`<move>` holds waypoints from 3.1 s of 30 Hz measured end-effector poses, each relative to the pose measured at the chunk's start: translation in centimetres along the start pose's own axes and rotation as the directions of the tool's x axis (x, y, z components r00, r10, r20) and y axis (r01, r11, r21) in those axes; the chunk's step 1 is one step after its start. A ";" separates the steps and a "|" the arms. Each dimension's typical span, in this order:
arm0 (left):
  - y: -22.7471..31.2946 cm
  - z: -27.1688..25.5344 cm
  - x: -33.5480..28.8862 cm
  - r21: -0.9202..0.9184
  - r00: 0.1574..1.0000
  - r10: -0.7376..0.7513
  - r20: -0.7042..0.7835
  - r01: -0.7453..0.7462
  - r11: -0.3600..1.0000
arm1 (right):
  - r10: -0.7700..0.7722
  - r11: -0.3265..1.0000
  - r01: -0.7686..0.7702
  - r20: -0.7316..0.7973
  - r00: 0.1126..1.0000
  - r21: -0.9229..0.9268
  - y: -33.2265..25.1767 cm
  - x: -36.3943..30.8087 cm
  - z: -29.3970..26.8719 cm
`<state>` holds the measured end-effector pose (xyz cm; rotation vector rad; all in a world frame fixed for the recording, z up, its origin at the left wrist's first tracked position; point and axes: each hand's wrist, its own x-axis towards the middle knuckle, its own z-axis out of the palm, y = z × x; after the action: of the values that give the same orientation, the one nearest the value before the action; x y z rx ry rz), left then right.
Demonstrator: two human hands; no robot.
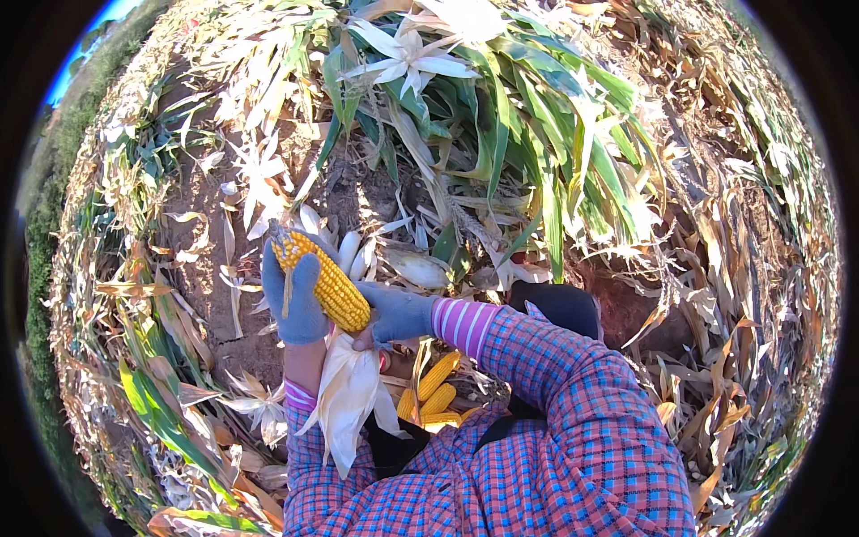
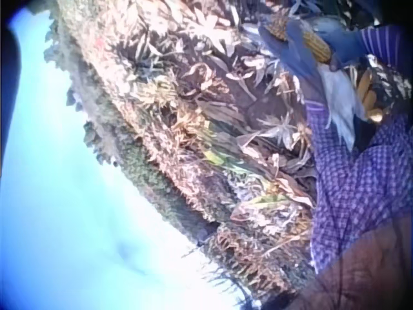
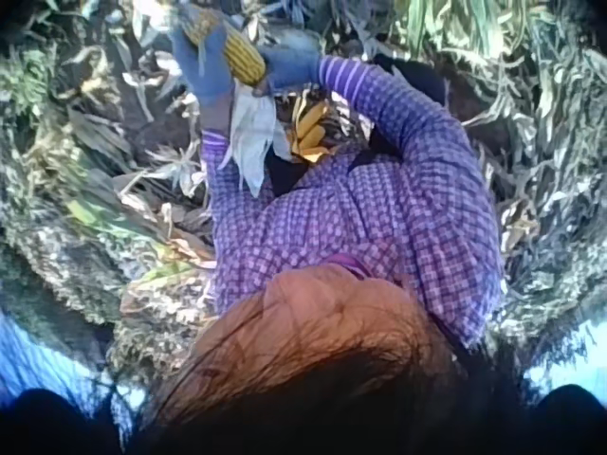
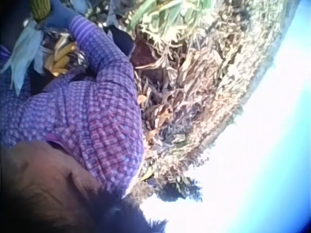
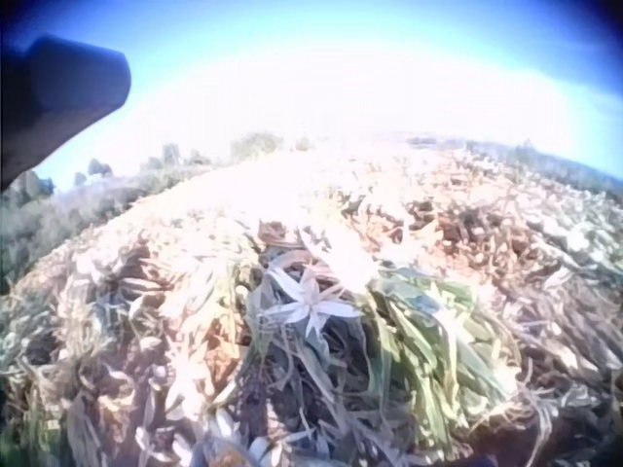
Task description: The person sits on the ground in a cornfield and shucks corn cobs by hand, removing husks and silk. The person places the shucked cobs into a pile on the ground.
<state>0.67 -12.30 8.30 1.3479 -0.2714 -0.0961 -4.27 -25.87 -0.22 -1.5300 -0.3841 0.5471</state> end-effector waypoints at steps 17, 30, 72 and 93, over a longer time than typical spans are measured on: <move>-4.4 -0.7 1.2 0.348 0.998 -0.060 0.024 0.048 0.936 | 0.186 0.982 -0.189 -0.138 0.973 -0.003 4.0 -1.1 3.0; -2.0 -1.1 0.9 -0.100 0.969 0.072 -0.238 -0.098 0.990 | 0.084 0.963 -0.152 -0.287 0.954 -0.224 4.0 -0.1 1.5; -2.7 -4.1 -0.7 0.223 0.979 -0.183 0.084 0.161 0.961 | -0.274 0.827 -0.062 -0.498 0.823 -0.558 -3.3 -2.8 -6.9; -2.9 0.4 -3.6 -0.230 0.773 -0.521 0.362 0.616 0.754 | -0.210 0.852 -0.116 -0.536 0.817 -0.510 -1.8 -1.7 -6.3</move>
<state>-2.68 -12.54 5.02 1.0261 -0.0540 -0.8305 -1.99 -31.92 1.64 -2.1182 -0.0900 -0.1117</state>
